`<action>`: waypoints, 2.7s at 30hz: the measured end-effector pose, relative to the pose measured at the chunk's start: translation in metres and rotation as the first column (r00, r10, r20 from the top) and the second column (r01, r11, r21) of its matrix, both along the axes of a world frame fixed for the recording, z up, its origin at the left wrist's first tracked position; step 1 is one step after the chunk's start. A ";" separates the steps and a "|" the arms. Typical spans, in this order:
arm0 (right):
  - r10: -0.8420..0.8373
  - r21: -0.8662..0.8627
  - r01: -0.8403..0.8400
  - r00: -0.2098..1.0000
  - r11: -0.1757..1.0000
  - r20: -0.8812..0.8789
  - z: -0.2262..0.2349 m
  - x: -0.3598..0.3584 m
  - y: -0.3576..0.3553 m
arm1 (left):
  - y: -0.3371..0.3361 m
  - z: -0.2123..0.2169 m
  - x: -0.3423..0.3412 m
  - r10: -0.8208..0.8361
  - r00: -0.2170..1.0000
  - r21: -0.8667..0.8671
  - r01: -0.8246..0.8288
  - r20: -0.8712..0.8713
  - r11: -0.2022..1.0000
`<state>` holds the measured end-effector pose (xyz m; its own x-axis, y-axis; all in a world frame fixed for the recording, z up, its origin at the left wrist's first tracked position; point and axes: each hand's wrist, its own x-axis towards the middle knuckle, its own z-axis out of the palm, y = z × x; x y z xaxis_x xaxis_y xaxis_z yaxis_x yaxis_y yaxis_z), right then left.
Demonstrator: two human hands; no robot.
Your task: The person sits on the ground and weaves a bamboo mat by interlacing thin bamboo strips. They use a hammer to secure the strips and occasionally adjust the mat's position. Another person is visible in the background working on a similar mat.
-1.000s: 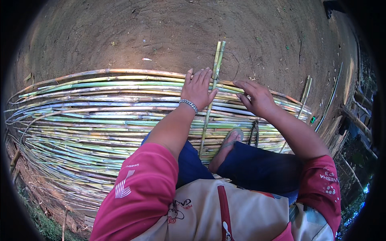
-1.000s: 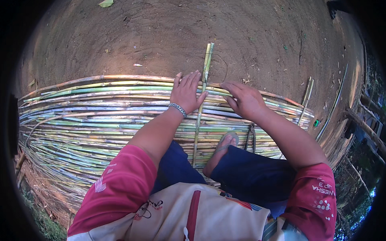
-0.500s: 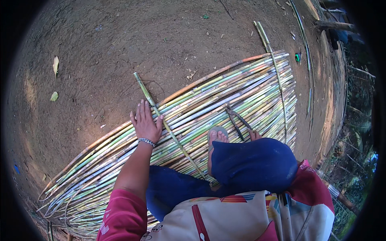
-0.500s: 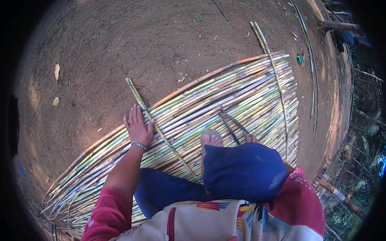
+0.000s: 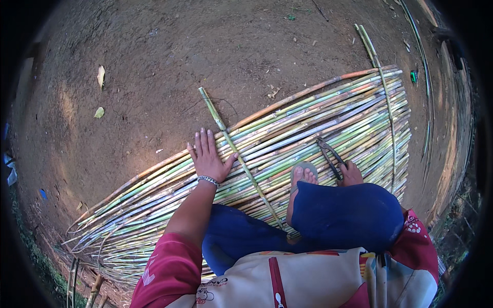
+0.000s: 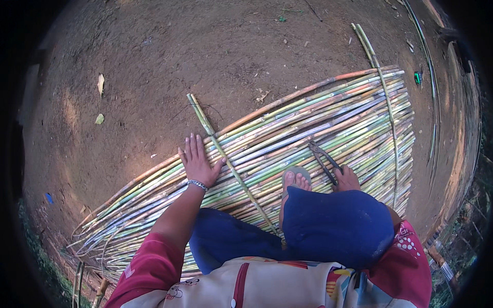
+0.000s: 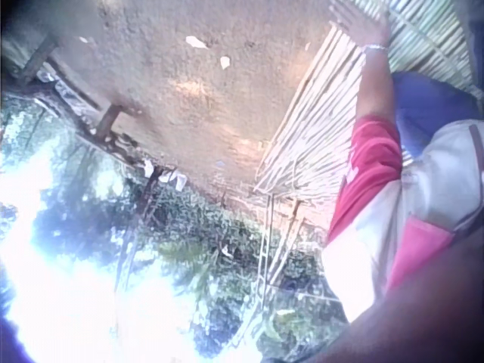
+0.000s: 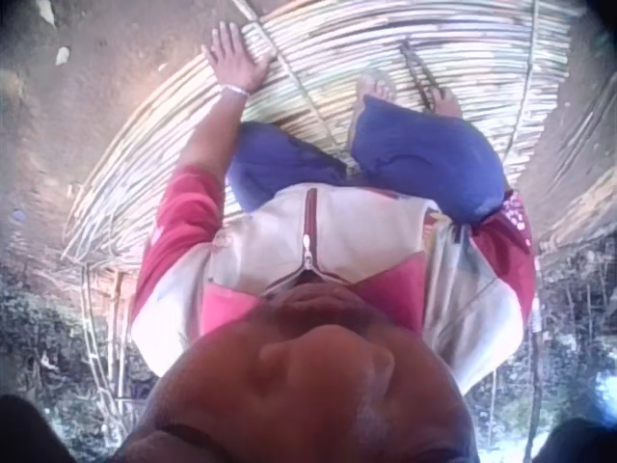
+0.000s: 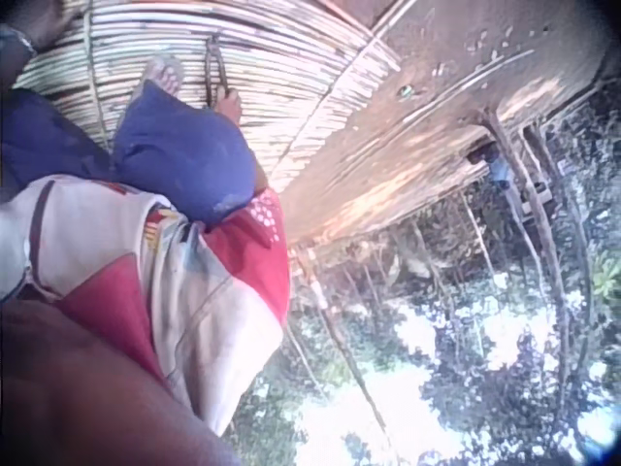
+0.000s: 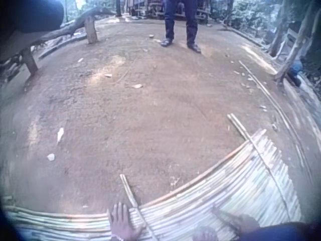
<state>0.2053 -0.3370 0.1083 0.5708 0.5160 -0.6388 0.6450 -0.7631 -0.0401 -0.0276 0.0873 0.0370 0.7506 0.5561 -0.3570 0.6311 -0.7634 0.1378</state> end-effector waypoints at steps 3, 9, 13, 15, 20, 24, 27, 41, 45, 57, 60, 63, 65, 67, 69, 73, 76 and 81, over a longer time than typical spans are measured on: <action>0.058 -0.037 -0.058 0.998 0.998 0.003 -0.019 0.010 -0.015 | 0.001 -0.005 0.002 -0.006 1.000 0.004 0.006 0.008 1.000; -0.073 0.006 0.074 0.995 0.997 -0.073 0.019 0.006 0.033 | 0.004 -0.006 -0.007 0.050 0.998 -0.066 -0.047 0.040 0.997; -0.145 -0.038 0.141 0.979 0.989 -0.144 0.042 0.009 0.056 | 0.008 -0.004 -0.006 0.052 0.997 -0.122 -0.044 0.059 0.992; -0.187 -0.026 0.186 0.957 0.982 -0.224 0.050 0.015 0.066 | 0.010 -0.004 -0.009 0.056 0.997 -0.133 -0.048 0.051 0.990; 0.177 -0.003 -0.185 0.948 0.983 -0.265 0.099 0.068 0.126 | 0.010 -0.012 -0.014 0.059 0.990 -0.133 -0.042 0.128 0.990; 0.550 0.098 -0.543 0.802 0.834 -0.231 0.130 0.072 0.234 | 0.012 -0.009 -0.017 0.078 0.982 -0.146 -0.053 0.171 0.988; 0.731 0.137 -0.719 0.679 0.681 -0.067 0.133 0.041 0.306 | 0.013 -0.009 -0.022 0.089 0.980 -0.152 -0.062 0.175 0.986; 0.977 -0.507 -0.852 0.200 0.134 -0.077 0.134 -0.047 0.458 | 0.011 -0.015 -0.032 0.118 0.951 -0.169 -0.071 0.286 0.983; 0.982 -0.527 -0.843 0.171 0.107 -0.074 0.133 -0.052 0.461 | 0.012 -0.017 -0.034 0.118 0.948 -0.171 -0.069 0.295 0.983; 0.992 -0.526 -0.849 0.100 0.046 -0.074 0.135 -0.059 0.466 | 0.013 -0.018 -0.034 0.099 0.955 -0.173 -0.051 0.280 0.984; 0.994 -0.522 -0.852 0.090 0.046 -0.059 0.133 -0.063 0.466 | 0.013 -0.017 -0.034 0.094 0.956 -0.175 -0.046 0.278 0.984; 0.998 -0.543 -0.840 0.036 0.000 -0.057 0.131 -0.066 0.465 | 0.013 -0.019 -0.034 0.096 0.957 -0.181 -0.047 0.273 0.982; 0.998 -0.574 -0.817 -0.010 -0.046 -0.065 0.135 -0.077 0.464 | 0.013 -0.019 -0.035 0.096 0.956 -0.180 -0.047 0.276 0.983; 0.996 -0.598 -0.800 -0.008 -0.057 -0.086 0.136 -0.087 0.467 | 0.013 -0.018 -0.035 0.094 0.956 -0.181 -0.044 0.277 0.982; 0.995 -0.609 -0.790 -0.006 -0.068 -0.102 0.137 -0.092 0.469 | 0.014 -0.016 -0.035 0.093 0.958 -0.184 -0.043 0.273 0.982; 0.990 -0.599 -0.799 0.036 -0.053 -0.135 0.140 -0.094 0.479 | 0.014 -0.016 -0.037 0.103 0.953 -0.188 -0.050 0.284 0.981; 0.990 -0.576 -0.817 0.065 -0.019 -0.125 0.135 -0.081 0.475 | 0.014 -0.016 -0.038 0.103 0.950 -0.183 -0.050 0.294 0.982; 0.968 -0.602 -0.797 0.180 0.041 -0.172 0.128 -0.086 0.466 | 0.012 -0.021 -0.037 0.110 0.936 -0.165 -0.056 0.334 0.985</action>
